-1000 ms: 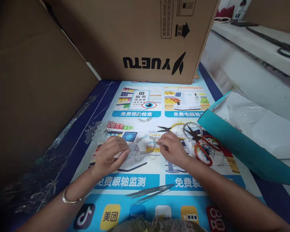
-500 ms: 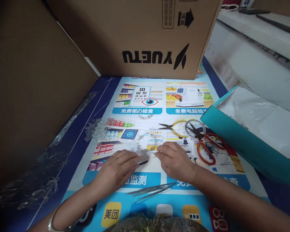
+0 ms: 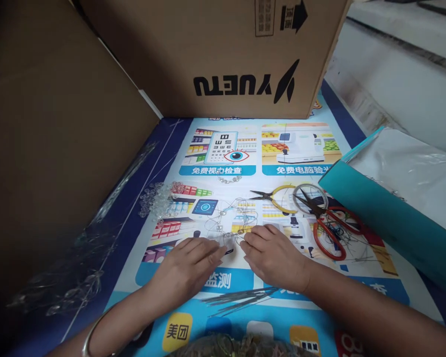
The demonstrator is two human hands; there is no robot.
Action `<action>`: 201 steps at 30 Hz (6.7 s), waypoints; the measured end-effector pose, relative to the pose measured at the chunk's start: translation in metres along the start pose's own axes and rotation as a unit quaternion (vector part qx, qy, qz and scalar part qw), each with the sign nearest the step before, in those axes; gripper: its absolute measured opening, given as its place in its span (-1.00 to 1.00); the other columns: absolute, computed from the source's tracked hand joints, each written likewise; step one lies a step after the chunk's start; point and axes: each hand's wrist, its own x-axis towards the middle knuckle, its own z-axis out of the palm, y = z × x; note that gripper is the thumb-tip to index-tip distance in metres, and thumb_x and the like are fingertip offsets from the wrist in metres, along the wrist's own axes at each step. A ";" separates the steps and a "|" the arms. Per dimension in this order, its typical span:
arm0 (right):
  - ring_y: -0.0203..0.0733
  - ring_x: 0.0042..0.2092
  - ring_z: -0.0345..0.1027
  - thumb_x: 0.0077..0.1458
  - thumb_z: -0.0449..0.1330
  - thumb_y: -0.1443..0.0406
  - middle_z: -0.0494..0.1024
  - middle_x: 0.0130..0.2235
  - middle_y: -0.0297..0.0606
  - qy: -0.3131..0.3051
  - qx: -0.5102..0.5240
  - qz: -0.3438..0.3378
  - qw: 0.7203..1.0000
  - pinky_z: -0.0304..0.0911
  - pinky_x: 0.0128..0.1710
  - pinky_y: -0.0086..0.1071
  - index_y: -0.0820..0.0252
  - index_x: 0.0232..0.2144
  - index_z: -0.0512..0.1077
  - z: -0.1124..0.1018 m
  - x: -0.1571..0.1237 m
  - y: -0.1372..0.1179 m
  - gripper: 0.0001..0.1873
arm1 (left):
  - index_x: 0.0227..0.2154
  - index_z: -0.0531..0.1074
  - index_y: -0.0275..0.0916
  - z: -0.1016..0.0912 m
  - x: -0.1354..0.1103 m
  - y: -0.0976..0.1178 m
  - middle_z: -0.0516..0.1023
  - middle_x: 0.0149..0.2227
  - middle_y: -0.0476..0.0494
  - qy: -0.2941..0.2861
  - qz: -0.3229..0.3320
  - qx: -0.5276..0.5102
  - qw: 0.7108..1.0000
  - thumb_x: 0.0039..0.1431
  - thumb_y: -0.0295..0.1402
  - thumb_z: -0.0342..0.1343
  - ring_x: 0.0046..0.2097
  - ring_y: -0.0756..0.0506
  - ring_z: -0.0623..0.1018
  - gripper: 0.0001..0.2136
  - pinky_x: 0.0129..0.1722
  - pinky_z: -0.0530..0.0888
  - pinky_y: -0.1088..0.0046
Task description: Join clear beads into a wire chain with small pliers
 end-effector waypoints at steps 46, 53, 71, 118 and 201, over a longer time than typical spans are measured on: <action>-0.06 -0.06 0.18 0.18 -0.02 0.37 0.44 -0.14 -0.10 -0.002 -0.044 -0.008 0.999 0.13 -0.12 -0.17 0.29 -0.05 0.31 -0.002 -0.003 -0.006 -0.70 | 0.09 0.18 -0.22 0.013 0.027 -0.025 0.38 0.03 -0.30 0.083 -0.152 -0.190 0.966 0.15 -0.39 0.02 -0.09 -0.13 0.50 -0.58 -0.09 0.48 0.22; -0.05 -0.06 0.17 0.15 0.00 0.40 0.42 -0.10 -0.09 -0.013 -0.071 -0.012 0.997 0.11 -0.11 -0.18 0.31 -0.02 0.29 0.003 -0.007 -0.008 -0.67 | 0.12 0.12 -0.20 0.006 0.039 -0.024 0.44 -0.07 -0.24 0.054 -0.143 -0.151 0.977 0.15 -0.37 0.02 -0.34 -0.03 0.50 -0.54 -0.36 0.50 0.39; -0.10 -0.08 0.19 0.18 -0.02 0.35 0.44 -0.09 -0.16 0.061 -0.012 -0.003 0.998 0.13 -0.12 -0.20 0.24 -0.09 0.34 0.002 -0.009 -0.006 -0.73 | -0.04 0.31 -0.15 -0.009 0.044 -0.035 0.40 0.01 -0.12 0.089 -0.151 -0.061 0.983 0.20 -0.28 -0.05 -0.01 -0.14 0.43 -0.72 -0.08 0.44 0.33; -0.02 -0.02 0.12 0.12 0.05 0.26 0.38 -0.05 -0.14 0.080 -0.013 0.152 0.985 0.11 -0.05 -0.12 0.22 -0.05 0.33 0.011 0.040 0.028 -0.66 | -0.24 0.48 -0.20 0.024 0.053 -0.079 0.52 -0.19 -0.15 0.129 -0.149 -0.114 0.974 0.20 -0.36 -0.04 -0.10 -0.12 0.46 -0.80 -0.04 0.38 0.28; -0.04 0.23 -0.13 -0.06 0.15 0.21 0.02 0.24 -0.08 0.006 0.099 0.115 0.988 -0.10 0.16 -0.10 0.20 0.26 -0.21 0.006 0.036 0.038 -0.09 | 0.12 0.16 -0.19 0.019 0.043 -0.051 -0.09 0.28 -0.29 -0.007 0.023 -0.113 0.993 0.06 0.07 -0.03 0.29 -0.28 -0.06 -0.37 0.21 0.06 0.05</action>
